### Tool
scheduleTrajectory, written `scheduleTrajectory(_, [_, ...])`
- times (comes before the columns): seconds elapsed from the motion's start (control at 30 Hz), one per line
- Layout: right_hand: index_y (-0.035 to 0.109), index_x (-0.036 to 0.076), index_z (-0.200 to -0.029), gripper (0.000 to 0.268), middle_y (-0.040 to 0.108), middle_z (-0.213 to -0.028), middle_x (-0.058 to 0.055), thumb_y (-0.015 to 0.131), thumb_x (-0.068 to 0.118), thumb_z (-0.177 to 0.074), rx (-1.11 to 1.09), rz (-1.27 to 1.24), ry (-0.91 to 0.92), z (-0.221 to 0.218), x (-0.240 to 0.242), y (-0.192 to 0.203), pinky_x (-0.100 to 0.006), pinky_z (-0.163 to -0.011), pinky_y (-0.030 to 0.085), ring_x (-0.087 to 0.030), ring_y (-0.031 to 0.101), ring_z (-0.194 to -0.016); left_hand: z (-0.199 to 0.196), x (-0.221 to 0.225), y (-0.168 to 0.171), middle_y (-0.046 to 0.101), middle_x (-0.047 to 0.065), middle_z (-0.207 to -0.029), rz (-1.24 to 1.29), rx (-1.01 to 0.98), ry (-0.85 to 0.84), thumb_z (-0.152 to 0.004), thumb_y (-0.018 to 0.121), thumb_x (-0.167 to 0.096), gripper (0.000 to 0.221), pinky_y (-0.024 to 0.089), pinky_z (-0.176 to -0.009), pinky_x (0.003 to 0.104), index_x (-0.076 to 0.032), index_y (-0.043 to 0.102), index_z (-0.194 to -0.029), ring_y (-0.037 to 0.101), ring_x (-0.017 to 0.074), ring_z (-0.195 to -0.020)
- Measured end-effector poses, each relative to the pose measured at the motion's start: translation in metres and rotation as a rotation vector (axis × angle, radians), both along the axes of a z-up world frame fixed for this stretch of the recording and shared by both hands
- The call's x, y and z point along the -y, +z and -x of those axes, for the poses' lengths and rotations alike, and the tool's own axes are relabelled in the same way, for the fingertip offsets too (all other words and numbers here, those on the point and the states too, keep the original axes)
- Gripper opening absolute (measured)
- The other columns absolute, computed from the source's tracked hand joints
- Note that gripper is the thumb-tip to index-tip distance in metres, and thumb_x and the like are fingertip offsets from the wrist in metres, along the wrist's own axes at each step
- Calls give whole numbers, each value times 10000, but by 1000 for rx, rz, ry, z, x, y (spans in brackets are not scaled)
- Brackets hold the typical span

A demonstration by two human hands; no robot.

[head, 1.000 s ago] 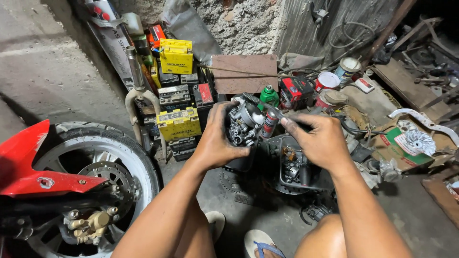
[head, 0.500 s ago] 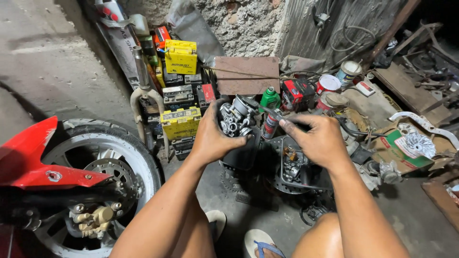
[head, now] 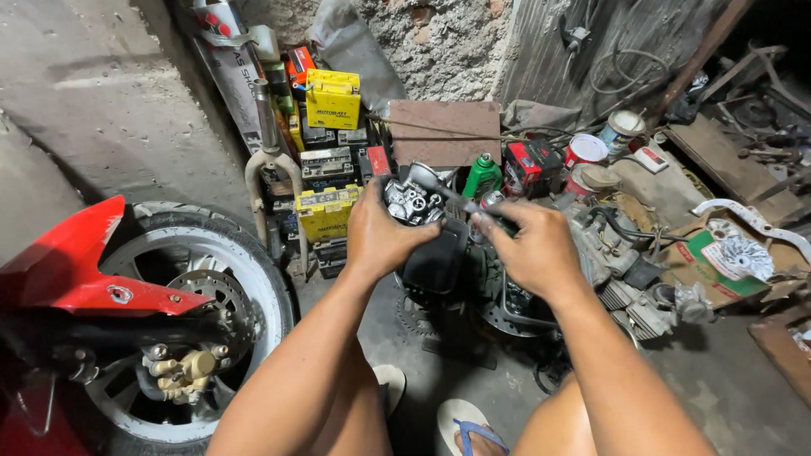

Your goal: A person is finalizing the assembly of a motorcycle carburetor using a socket wrench in a workshop.

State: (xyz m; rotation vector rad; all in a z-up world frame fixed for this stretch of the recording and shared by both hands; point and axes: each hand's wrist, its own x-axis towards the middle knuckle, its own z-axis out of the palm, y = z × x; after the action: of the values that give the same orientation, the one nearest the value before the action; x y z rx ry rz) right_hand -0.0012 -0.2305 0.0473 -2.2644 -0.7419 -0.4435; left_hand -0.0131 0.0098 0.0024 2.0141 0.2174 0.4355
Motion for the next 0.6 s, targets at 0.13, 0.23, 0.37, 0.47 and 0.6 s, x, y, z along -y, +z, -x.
scheduleTrajectory(0.13, [820,154,-1001,119,783,-884,-116,765,224,-922,51,16,-66,1,2,-3,-459,-811,576,-361,750,-893,3,6,3,648,227,-1178,10,16,31,-452,988,-437,988,514,-1031,505,-61,572,-1265,626,428,-1189])
scheduleTrajectory(0.23, [816,154,-998,119,784,-899,-124,768,223,-914,39,21,-67,3,3,-1,-462,-805,576,-364,749,-910,4,7,5,645,222,-1189,6,2,34,-454,991,-424,984,512,-1036,501,-60,569,-1265,623,422,-1197])
scheduleTrajectory(0.37, [817,117,-985,167,790,-922,-164,766,255,-907,-75,57,-53,2,8,-2,-500,-822,572,-403,743,-935,3,6,2,636,255,-1195,30,3,24,-475,991,-415,978,501,-1043,518,-19,560,-1258,611,450,-1206])
scheduleTrajectory(0.47, [822,128,-977,166,788,-909,-146,769,274,-917,-50,78,-96,3,15,2,-492,-817,571,-385,745,-926,3,7,1,635,258,-1188,35,10,28,-478,989,-419,973,501,-1038,518,-13,557,-1249,611,458,-1196])
scheduleTrajectory(0.6, [820,181,-971,126,780,-892,-114,783,283,-908,32,75,-114,1,17,-1,-489,-794,571,-364,739,-922,-2,5,-4,630,235,-1199,19,14,29,-471,982,-462,1004,498,-1041,509,-39,542,-1268,608,446,-1203])
